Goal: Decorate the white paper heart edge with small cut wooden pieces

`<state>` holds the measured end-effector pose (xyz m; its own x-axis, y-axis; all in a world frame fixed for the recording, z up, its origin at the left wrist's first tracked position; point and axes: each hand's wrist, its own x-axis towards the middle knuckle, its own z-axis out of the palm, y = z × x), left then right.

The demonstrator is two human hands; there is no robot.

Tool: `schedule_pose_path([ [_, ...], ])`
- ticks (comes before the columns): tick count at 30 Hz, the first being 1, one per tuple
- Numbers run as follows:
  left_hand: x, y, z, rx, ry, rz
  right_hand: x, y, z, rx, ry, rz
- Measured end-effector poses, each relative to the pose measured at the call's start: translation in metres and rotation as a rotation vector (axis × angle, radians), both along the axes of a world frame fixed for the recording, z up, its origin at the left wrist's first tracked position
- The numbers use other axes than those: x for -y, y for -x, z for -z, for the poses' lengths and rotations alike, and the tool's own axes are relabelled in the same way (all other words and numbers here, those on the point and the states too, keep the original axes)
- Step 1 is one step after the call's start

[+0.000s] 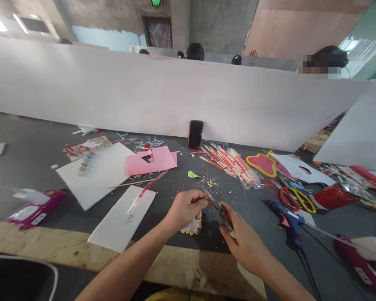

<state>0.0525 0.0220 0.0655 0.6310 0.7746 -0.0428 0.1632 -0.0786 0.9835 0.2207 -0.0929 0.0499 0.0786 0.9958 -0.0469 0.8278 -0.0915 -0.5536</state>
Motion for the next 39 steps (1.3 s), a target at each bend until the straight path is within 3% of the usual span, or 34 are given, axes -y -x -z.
schedule_pose_path([
  [5,0.002,0.004,-0.004,-0.046,-0.046,0.021,0.000,-0.002,0.001,0.241,-0.023,0.013],
  [13,0.001,0.012,-0.012,-0.016,-0.006,0.094,0.004,0.004,0.005,0.290,-0.111,-0.059],
  [20,-0.005,0.006,0.005,-0.027,0.006,0.057,0.002,0.006,0.013,0.132,0.043,-0.028],
  [29,-0.010,-0.008,0.007,0.076,0.106,0.060,-0.001,0.005,0.004,-0.221,0.096,-0.032],
  [32,-0.012,-0.003,0.007,0.054,0.139,0.060,-0.003,-0.006,0.008,-0.093,0.078,0.005],
  [39,-0.019,0.023,0.003,0.118,0.088,-0.077,0.000,-0.057,0.010,0.497,0.169,0.238],
])
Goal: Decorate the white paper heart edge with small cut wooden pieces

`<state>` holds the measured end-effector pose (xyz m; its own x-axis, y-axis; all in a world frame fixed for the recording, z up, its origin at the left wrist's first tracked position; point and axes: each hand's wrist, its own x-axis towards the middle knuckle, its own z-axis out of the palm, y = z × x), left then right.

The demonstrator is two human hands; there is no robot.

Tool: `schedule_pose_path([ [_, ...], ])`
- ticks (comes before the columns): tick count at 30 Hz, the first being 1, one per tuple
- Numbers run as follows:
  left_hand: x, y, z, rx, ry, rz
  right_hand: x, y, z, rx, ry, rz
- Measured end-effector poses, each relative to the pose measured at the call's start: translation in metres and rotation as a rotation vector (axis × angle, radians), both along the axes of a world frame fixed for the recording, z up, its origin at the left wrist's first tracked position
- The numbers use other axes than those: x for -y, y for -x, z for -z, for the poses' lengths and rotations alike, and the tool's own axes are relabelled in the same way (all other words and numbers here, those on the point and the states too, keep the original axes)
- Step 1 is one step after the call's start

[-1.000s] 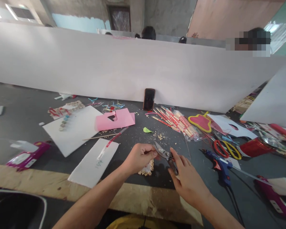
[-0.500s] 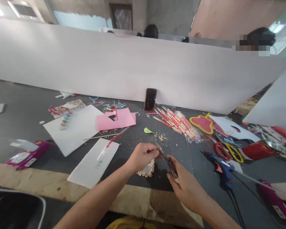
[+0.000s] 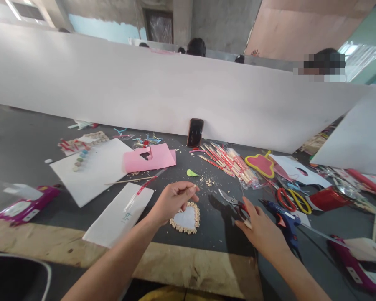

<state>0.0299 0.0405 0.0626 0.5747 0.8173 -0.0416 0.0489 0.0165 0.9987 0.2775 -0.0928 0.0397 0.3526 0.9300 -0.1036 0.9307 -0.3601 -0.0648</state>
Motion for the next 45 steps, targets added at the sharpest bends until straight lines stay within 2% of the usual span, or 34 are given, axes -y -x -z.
schedule_pose_path([
  [5,-0.009,0.015,-0.004,0.076,-0.038,-0.154,0.015,-0.013,0.011,0.146,-0.015,-0.064],
  [9,-0.013,0.024,-0.005,0.150,-0.024,-0.224,0.000,-0.020,0.000,0.141,-0.064,-0.188],
  [12,-0.008,0.029,-0.004,0.167,0.014,-0.201,-0.040,-0.031,-0.016,0.110,-0.074,-0.242],
  [16,0.001,0.039,0.000,0.155,0.081,-0.172,-0.115,-0.043,-0.027,0.099,-0.078,-0.261],
  [21,0.005,0.057,0.005,0.088,0.143,-0.181,-0.190,-0.045,-0.015,0.123,-0.058,-0.274],
  [25,0.002,0.068,0.007,0.042,0.168,-0.208,-0.216,-0.047,-0.001,0.141,-0.010,-0.256],
  [32,-0.004,0.068,0.014,0.024,0.186,-0.182,-0.212,-0.050,0.010,0.140,0.045,-0.286],
  [38,-0.003,0.059,0.020,0.023,0.189,-0.121,-0.205,-0.042,-0.002,0.128,0.011,-0.261],
  [41,-0.002,0.058,0.020,0.025,0.178,-0.093,-0.188,-0.038,-0.014,0.111,-0.004,-0.217],
  [45,0.001,0.054,0.019,0.015,0.177,-0.071,-0.145,-0.035,-0.018,0.010,0.120,-0.235],
])
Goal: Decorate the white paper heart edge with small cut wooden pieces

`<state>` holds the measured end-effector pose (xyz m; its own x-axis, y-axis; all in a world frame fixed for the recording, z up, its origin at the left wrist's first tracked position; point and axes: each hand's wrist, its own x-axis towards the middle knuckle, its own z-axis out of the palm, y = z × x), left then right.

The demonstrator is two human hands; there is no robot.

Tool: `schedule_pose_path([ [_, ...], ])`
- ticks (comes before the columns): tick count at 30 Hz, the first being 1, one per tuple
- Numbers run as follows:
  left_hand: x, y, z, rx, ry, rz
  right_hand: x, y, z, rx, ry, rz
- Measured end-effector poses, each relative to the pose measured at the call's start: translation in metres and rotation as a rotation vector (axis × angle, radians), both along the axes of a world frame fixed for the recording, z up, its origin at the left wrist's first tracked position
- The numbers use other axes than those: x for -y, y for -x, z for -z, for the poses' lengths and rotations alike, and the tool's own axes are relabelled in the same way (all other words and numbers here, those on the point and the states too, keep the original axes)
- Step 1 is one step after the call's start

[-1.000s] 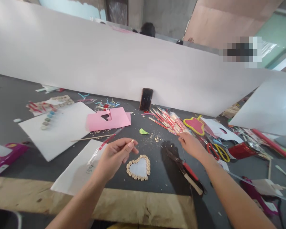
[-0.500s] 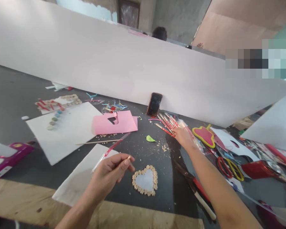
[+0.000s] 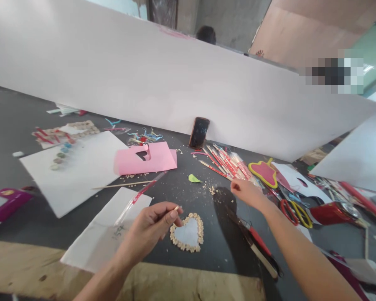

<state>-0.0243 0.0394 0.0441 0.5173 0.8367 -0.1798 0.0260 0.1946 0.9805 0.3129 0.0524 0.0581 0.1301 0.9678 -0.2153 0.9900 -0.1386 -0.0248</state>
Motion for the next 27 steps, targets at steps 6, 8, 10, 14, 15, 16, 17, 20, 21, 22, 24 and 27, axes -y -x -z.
schedule_pose_path([
  [6,0.007,-0.008,-0.003,0.001,0.003,0.078,0.030,0.011,0.017,-0.050,0.130,0.035],
  [8,0.010,-0.008,-0.003,0.005,-0.002,0.079,0.021,0.019,0.020,-0.060,0.122,0.031],
  [10,0.013,-0.007,-0.004,0.005,-0.013,0.079,0.008,0.028,0.021,-0.085,0.108,-0.001],
  [14,0.017,-0.003,-0.007,-0.005,-0.022,0.084,-0.013,0.042,0.022,-0.147,0.075,-0.078],
  [15,0.018,-0.001,-0.008,-0.010,-0.022,0.079,-0.015,0.043,0.023,-0.153,0.062,-0.080],
  [16,0.019,0.000,-0.009,-0.017,-0.020,0.071,-0.016,0.043,0.025,-0.151,0.045,-0.073],
  [17,0.020,0.001,-0.010,-0.025,-0.021,0.060,-0.017,0.043,0.026,-0.144,0.027,-0.059],
  [20,0.021,0.002,-0.011,-0.038,-0.021,0.048,-0.017,0.040,0.032,-0.118,-0.021,-0.010],
  [21,0.021,0.002,-0.011,-0.038,-0.020,0.054,-0.018,0.040,0.033,-0.113,-0.032,-0.002],
  [22,0.021,0.002,-0.011,-0.036,-0.018,0.061,-0.020,0.040,0.033,-0.111,-0.045,0.001],
  [24,0.022,0.001,-0.010,-0.026,-0.018,0.072,-0.028,0.042,0.032,-0.109,-0.078,-0.004],
  [27,0.024,0.002,-0.011,-0.010,-0.022,0.066,-0.046,0.046,0.030,-0.107,-0.129,-0.026],
])
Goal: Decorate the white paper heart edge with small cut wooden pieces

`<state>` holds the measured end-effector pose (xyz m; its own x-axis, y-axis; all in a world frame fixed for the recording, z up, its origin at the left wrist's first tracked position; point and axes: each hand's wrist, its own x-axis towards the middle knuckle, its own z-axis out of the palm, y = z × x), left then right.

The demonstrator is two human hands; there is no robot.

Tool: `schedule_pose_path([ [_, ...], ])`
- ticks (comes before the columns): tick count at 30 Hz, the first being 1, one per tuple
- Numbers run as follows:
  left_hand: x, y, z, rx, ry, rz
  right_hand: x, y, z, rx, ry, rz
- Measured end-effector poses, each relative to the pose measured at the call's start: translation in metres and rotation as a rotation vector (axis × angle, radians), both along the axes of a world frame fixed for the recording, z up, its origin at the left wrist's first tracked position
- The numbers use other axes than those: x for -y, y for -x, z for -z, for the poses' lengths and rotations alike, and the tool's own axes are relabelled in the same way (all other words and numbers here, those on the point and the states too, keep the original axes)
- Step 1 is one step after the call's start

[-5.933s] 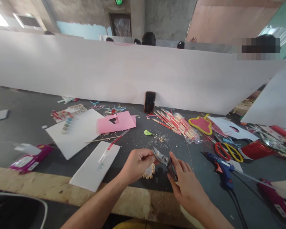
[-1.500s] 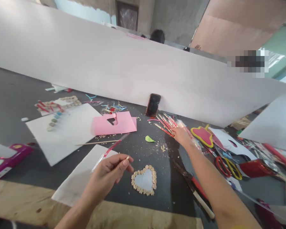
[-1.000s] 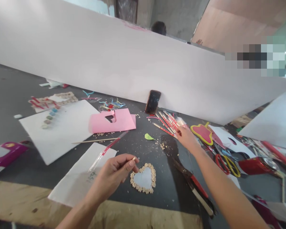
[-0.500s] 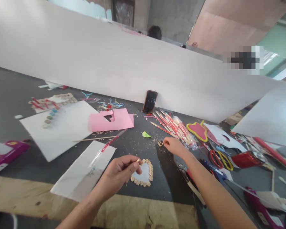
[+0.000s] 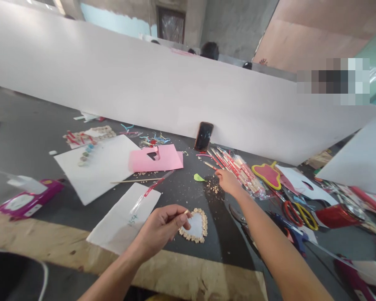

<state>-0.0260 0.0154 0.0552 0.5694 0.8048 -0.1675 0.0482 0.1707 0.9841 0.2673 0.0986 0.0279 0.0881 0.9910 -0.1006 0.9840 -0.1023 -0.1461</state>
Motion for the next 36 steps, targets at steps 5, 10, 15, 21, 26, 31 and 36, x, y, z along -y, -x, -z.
schedule_pose_path([
  [5,0.002,0.004,-0.001,0.006,-0.004,-0.033,-0.013,0.009,0.002,-0.029,-0.006,-0.100],
  [10,0.000,0.002,0.001,0.004,0.006,-0.018,0.009,0.015,0.005,-0.096,0.028,-0.209],
  [15,0.000,-0.001,0.006,0.026,0.001,0.017,0.033,0.009,0.001,-0.113,0.011,-0.161],
  [21,0.000,-0.010,0.007,0.014,-0.007,0.064,0.049,0.002,0.003,-0.112,0.068,-0.125],
  [26,-0.001,-0.015,0.006,0.020,-0.010,0.076,0.059,-0.004,0.001,-0.147,0.090,-0.115],
  [31,-0.001,-0.019,0.007,0.012,-0.025,0.093,0.064,0.001,-0.004,-0.148,0.060,-0.112],
  [36,-0.006,-0.027,0.005,-0.066,-0.081,0.108,0.064,0.009,-0.003,-0.132,0.030,-0.129],
])
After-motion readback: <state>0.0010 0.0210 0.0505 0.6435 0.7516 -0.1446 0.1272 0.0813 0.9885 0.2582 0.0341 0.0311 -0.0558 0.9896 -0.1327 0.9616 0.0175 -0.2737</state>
